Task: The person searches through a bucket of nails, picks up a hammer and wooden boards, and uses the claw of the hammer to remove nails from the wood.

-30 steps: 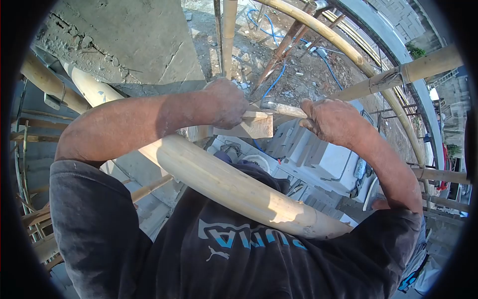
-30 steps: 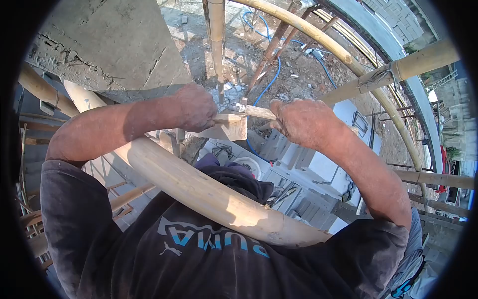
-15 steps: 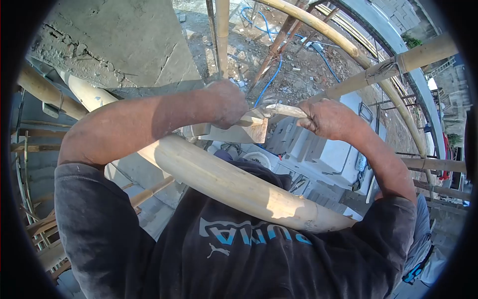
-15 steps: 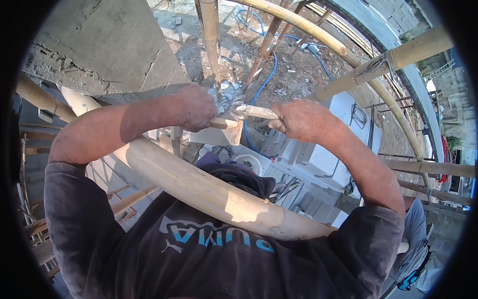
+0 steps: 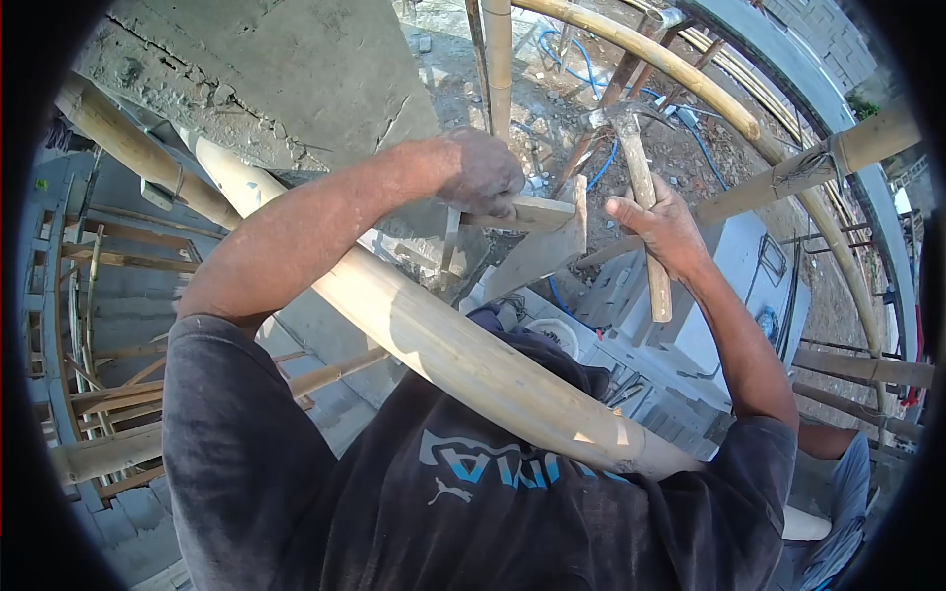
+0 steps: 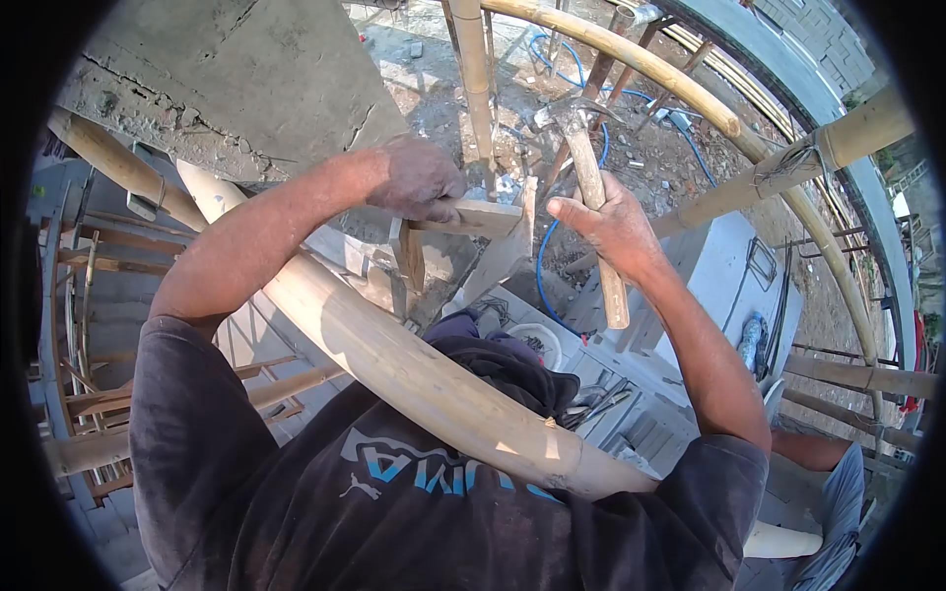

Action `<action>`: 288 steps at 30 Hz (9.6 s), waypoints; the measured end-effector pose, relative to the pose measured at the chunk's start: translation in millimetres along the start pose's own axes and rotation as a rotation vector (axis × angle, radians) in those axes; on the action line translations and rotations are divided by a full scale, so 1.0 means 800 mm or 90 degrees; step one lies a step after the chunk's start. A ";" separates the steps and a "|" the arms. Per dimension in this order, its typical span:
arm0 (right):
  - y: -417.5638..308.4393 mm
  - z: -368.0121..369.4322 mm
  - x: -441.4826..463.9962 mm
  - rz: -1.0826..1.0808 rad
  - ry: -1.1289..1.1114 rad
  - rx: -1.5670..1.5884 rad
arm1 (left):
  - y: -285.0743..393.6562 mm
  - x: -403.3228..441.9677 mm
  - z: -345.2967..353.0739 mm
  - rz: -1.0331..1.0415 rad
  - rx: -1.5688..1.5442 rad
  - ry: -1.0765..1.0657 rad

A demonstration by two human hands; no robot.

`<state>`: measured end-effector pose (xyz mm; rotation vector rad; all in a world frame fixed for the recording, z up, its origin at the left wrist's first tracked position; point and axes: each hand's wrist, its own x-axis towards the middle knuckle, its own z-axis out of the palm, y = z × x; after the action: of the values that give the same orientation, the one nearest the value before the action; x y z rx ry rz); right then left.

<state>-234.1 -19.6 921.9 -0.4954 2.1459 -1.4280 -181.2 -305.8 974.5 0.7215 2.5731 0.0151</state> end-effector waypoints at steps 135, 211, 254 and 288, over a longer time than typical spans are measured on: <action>-0.135 -0.026 0.018 -0.353 0.254 -0.503 | 0.077 -0.063 -0.059 0.099 -1.278 0.165; -0.141 -0.014 -0.003 -0.342 0.228 -0.256 | 0.113 -0.064 -0.032 0.039 -1.128 0.235; -0.112 -0.033 0.017 -0.279 0.137 0.117 | 0.140 -0.054 -0.059 0.012 -1.113 0.329; -0.125 -0.025 -0.046 -0.149 0.083 0.162 | 0.093 -0.053 -0.021 -0.214 -1.147 0.295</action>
<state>-214.9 -22.3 1028.2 -0.5851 2.0145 -1.8800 -120.4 -260.7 1017.6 -0.4638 1.8013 2.1372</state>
